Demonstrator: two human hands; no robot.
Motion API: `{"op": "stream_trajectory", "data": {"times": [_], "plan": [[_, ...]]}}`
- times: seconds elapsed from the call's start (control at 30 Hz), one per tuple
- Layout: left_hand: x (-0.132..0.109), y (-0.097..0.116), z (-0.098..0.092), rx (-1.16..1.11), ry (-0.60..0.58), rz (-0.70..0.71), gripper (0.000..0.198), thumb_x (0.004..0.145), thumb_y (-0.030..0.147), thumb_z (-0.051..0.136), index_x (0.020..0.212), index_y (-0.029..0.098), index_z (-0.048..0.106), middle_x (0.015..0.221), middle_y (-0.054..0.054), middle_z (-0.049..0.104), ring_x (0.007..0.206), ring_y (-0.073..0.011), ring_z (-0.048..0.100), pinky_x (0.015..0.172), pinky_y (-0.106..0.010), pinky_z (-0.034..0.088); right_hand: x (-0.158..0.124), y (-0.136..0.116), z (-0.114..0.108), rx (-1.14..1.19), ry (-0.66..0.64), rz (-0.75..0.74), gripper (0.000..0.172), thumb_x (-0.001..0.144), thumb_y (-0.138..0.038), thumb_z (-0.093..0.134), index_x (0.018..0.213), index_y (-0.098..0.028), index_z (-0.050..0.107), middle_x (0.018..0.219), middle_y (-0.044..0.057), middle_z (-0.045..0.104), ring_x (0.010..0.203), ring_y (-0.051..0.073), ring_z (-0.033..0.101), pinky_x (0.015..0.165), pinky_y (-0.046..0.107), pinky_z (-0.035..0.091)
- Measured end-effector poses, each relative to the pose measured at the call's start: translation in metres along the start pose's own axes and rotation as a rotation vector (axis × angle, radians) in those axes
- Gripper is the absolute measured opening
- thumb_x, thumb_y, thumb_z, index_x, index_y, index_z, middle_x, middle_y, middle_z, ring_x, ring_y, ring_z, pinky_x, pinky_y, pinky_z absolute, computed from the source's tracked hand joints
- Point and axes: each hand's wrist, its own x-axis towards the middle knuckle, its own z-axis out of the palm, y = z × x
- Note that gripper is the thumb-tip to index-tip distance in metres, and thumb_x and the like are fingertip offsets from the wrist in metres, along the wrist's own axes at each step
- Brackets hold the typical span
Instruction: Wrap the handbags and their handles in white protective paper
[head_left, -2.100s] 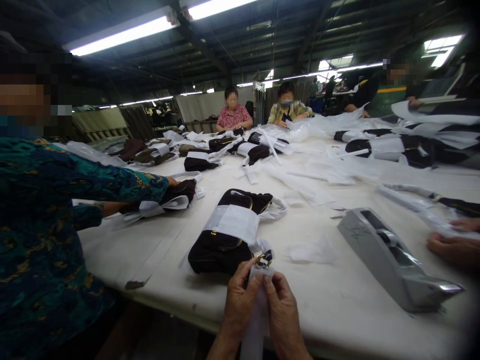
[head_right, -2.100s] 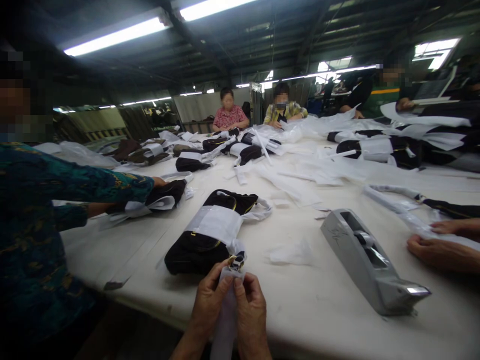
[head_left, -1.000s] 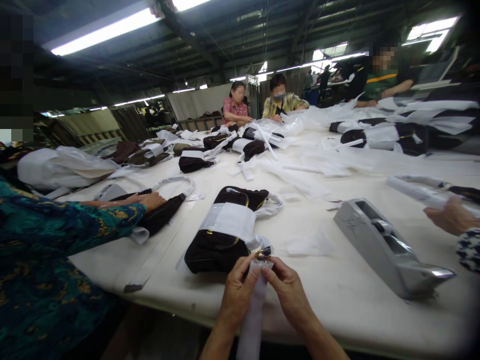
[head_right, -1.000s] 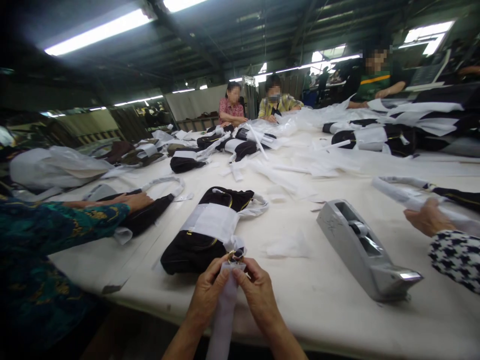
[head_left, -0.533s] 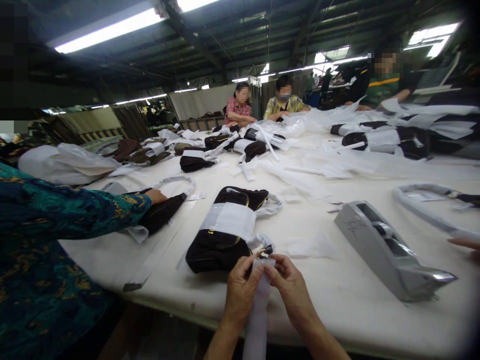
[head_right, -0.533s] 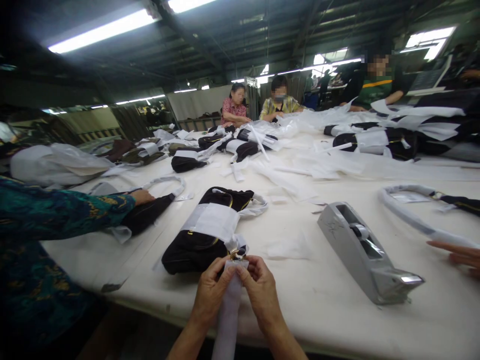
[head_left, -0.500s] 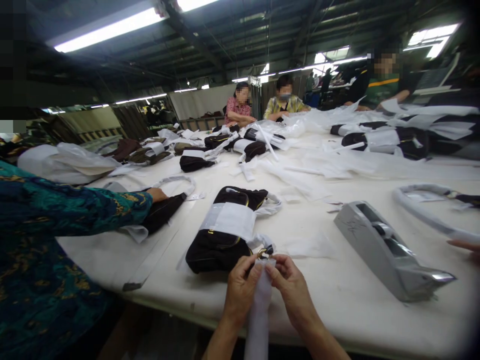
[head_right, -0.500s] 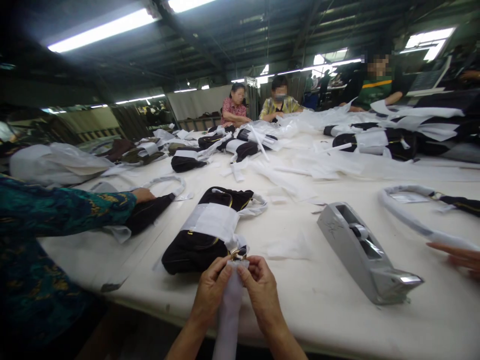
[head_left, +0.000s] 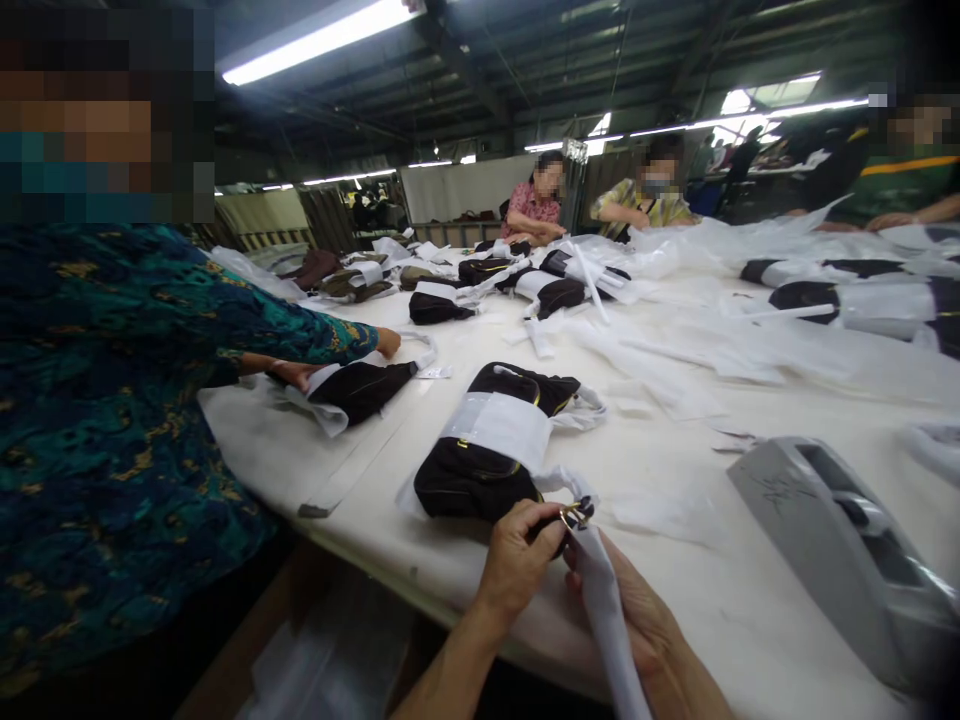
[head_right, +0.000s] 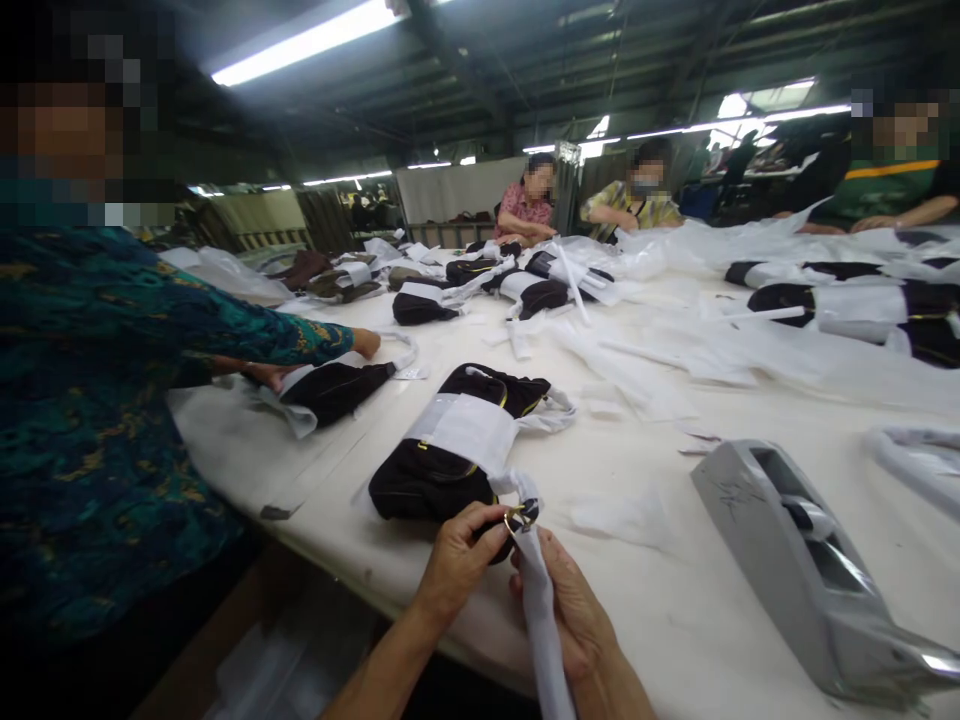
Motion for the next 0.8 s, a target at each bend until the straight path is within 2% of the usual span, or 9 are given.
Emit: {"op": "stream_trajectory", "data": {"times": [0.13,0.27,0.4,0.53,0.63,0.73,0.8], "plan": [[-0.001,-0.001,0.005,0.018,0.069,0.031,0.022,0.080,0.031,0.054,0.092,0.019,0.068,0.080,-0.003,0.059,0.080,-0.0151,0.055,0.074,-0.024,0.042,-0.013,-0.003,0.013,-0.179,0.066,-0.092,0.024,0.074,-0.024,0.066,0.096,-0.019,0.058,0.078,-0.003,0.064,0.059,0.007,0.057,0.056,0.019,0.051],[-0.001,-0.001,0.010,-0.002,0.095,0.037,0.022,0.083,0.032,0.051,0.094,0.021,0.067,0.082,-0.003,0.058,0.083,-0.0154,0.054,0.076,-0.025,0.042,-0.021,0.006,0.024,-0.310,0.124,-0.240,0.029,0.072,-0.031,0.067,0.098,-0.022,0.057,0.090,-0.002,0.065,0.074,0.009,0.059,0.069,0.018,0.049],[-0.001,0.004,0.009,-0.069,0.088,-0.029,0.025,0.083,0.031,0.048,0.094,0.018,0.066,0.081,-0.003,0.058,0.080,-0.0154,0.055,0.073,-0.024,0.043,-0.018,0.019,0.024,-0.369,0.162,-0.317,0.035,0.071,-0.036,0.066,0.101,-0.024,0.055,0.094,-0.001,0.064,0.081,0.013,0.058,0.069,0.021,0.048],[-0.005,0.011,0.002,-0.121,-0.017,-0.045,0.031,0.086,0.027,0.039,0.103,0.018,0.063,0.092,-0.004,0.059,0.088,-0.0168,0.055,0.080,-0.026,0.043,-0.014,0.024,0.027,-0.441,0.246,-0.420,0.041,0.069,-0.039,0.066,0.105,-0.022,0.053,0.103,0.003,0.061,0.093,0.019,0.056,0.079,0.029,0.047],[-0.008,0.012,-0.003,-0.045,-0.117,0.014,0.035,0.083,0.026,0.045,0.117,0.020,0.054,0.104,-0.005,0.057,0.097,-0.0181,0.053,0.087,-0.028,0.041,-0.013,0.028,0.030,-0.481,0.318,-0.482,0.044,0.068,-0.041,0.066,0.105,-0.022,0.052,0.105,0.005,0.059,0.097,0.020,0.055,0.083,0.031,0.045],[-0.008,0.010,-0.008,0.062,-0.168,0.057,0.040,0.084,0.025,0.046,0.123,0.020,0.049,0.111,-0.007,0.056,0.104,-0.0189,0.050,0.093,-0.030,0.037,-0.013,0.034,0.031,-0.540,0.382,-0.503,0.044,0.068,-0.042,0.065,0.104,-0.021,0.052,0.102,0.004,0.060,0.093,0.019,0.056,0.082,0.031,0.045],[-0.007,0.008,-0.011,0.113,-0.189,0.070,0.038,0.086,0.025,0.043,0.123,0.019,0.049,0.110,-0.008,0.057,0.104,-0.0189,0.051,0.093,-0.030,0.038,-0.014,0.034,0.029,-0.569,0.377,-0.496,0.045,0.067,-0.043,0.066,0.103,-0.020,0.053,0.100,0.005,0.061,0.089,0.020,0.056,0.078,0.031,0.046]]}}
